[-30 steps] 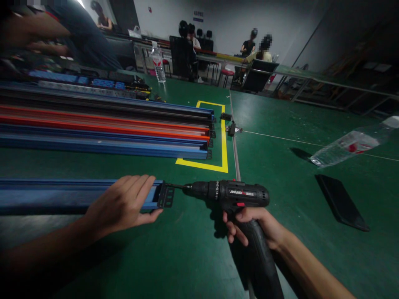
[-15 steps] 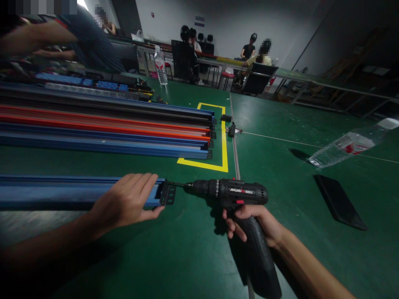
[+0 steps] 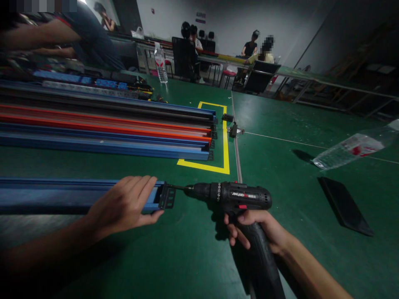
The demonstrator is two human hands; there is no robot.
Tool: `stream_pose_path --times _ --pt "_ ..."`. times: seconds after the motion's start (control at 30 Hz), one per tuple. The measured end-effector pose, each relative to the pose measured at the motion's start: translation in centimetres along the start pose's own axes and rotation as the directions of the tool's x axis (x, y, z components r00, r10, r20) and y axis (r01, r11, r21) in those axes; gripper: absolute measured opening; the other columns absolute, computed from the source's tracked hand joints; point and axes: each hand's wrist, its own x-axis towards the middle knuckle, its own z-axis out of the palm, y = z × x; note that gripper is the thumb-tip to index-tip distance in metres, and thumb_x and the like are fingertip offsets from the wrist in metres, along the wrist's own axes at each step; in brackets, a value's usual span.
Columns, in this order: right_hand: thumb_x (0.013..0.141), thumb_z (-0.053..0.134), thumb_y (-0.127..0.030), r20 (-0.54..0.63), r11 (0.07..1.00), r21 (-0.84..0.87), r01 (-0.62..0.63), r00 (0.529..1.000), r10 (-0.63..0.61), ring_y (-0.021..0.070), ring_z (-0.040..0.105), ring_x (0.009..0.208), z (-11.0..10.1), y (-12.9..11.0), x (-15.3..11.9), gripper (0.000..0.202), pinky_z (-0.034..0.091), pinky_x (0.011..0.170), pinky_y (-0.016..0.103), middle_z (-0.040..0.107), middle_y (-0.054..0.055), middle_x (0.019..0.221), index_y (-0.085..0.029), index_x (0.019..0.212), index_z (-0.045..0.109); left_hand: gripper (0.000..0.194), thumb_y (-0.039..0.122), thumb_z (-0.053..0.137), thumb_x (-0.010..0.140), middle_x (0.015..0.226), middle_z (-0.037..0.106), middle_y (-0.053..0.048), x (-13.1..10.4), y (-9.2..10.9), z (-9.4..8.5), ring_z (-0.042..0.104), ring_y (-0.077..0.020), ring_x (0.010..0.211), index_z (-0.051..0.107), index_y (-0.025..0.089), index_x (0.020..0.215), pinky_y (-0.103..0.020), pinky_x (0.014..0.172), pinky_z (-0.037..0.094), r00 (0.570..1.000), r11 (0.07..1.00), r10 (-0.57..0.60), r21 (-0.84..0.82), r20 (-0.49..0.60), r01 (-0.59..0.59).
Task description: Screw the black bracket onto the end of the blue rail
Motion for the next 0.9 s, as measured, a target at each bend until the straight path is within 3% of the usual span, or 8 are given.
stream_pose_path --times 0.9 --pt "0.083 0.06 -0.023 0.026 1.0 0.008 0.012 1.0 -0.012 0.0086 0.062 0.046 -0.04 -0.09 -0.05 0.032 0.058 0.07 0.029 0.076 0.009 0.075 -0.004 0.104 0.074 0.06 0.054 0.049 0.096 0.094 0.065 -0.019 -0.05 0.02 -0.26 0.061 -0.0312 0.085 0.061 -0.001 0.118 -0.043 0.07 0.051 1.0 0.999 -0.015 -0.033 0.008 0.015"
